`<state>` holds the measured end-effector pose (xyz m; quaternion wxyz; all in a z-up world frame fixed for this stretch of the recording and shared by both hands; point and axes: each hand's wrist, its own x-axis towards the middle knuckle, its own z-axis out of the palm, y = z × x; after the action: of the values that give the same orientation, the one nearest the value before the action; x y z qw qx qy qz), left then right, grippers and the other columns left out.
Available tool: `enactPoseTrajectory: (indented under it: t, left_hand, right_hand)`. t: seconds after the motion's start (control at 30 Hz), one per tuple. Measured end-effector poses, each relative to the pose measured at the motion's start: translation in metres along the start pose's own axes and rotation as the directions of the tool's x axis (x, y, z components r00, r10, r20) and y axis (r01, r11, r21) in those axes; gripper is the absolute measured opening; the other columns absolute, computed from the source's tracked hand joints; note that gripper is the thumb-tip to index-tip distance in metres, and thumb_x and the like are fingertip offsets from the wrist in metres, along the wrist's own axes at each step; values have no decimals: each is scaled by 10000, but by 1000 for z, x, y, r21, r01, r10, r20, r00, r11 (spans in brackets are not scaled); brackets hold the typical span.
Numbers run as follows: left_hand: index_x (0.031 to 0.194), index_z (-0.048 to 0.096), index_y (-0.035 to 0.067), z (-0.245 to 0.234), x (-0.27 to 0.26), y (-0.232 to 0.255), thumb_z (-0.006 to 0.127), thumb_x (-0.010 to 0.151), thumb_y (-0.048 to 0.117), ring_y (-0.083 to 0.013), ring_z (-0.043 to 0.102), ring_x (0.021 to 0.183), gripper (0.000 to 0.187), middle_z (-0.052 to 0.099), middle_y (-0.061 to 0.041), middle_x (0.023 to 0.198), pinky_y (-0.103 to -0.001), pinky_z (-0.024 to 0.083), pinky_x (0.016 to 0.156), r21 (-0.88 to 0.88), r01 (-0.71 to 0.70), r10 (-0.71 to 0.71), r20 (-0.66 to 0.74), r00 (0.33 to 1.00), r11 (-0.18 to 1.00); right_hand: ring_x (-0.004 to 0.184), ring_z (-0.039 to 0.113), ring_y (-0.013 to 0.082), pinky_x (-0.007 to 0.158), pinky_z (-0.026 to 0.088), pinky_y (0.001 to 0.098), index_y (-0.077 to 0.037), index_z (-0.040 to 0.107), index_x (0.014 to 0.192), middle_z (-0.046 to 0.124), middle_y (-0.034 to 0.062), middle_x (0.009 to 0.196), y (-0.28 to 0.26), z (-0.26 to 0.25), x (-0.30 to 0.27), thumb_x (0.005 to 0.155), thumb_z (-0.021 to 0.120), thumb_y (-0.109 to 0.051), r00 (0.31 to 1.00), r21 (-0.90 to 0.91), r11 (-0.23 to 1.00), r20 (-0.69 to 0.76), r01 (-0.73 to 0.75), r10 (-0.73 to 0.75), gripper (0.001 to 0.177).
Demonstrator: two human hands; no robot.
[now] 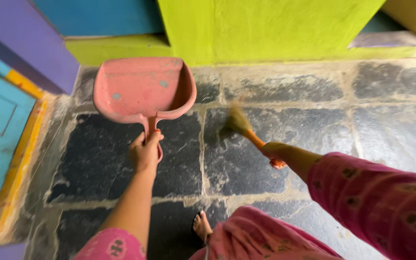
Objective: The person sweeps debris from a stone floor into a dustpan using a short-handled broom.
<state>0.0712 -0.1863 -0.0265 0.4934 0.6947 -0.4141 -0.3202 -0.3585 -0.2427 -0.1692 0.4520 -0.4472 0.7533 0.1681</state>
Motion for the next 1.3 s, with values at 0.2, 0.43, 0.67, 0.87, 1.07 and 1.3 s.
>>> enactPoseTrajectory:
  t: [0.2,0.43,0.67,0.87,1.07,1.3]
  left_hand:
    - [1047,798,74,-18,41,4,742,918,269,-104,596,737,241,751,-58,866,-291,442,679,-78,47,-43,52,998,996]
    - [1062,793,94,-30,51,8,716,927,286,-75,674,840,247,789,-17,923,-250,494,777,-132,37,-38,-10,999,991]
    - [1035,801,99,-44,43,-1,718,918,329,-106,686,820,271,789,-21,910,-280,499,762,-42,54,-54,-17,998,998]
    - [1064,798,91,-47,35,9,713,900,334,-116,692,850,304,797,-24,919,-290,502,799,-48,37,-37,12,999,998]
    - [1034,805,79,-39,45,21,728,911,327,-118,652,740,287,763,-30,857,-289,483,668,-48,106,-104,41,994,993]
    - [895,754,0,-14,101,38,732,929,266,-114,552,532,269,691,-71,770,-256,377,393,-57,229,-214,200,956,972]
  right_hand:
    - [556,696,240,482,573,374,17,709,1056,727,170,772,-13,25,-58,975,585,-284,993,-75,994,-86,77,-84,336]
    - [557,699,239,475,579,363,17,713,1083,731,173,790,-60,108,-135,972,599,-279,979,-233,954,-31,191,-204,336]
    - [538,633,202,413,458,391,-9,745,1012,689,124,737,-49,101,-70,940,636,-223,991,-11,994,-67,112,-112,251]
    - [616,654,267,502,509,420,3,603,1145,644,163,812,-31,12,-47,963,596,-215,997,455,890,-55,-29,61,284]
    - [716,691,355,626,603,447,20,424,1327,599,222,919,-75,-78,-119,1002,543,-237,988,813,570,152,-114,-20,431]
    - [816,711,383,753,667,503,-10,365,1425,554,208,994,-124,-124,-177,998,496,-282,871,901,414,304,-132,-385,523]
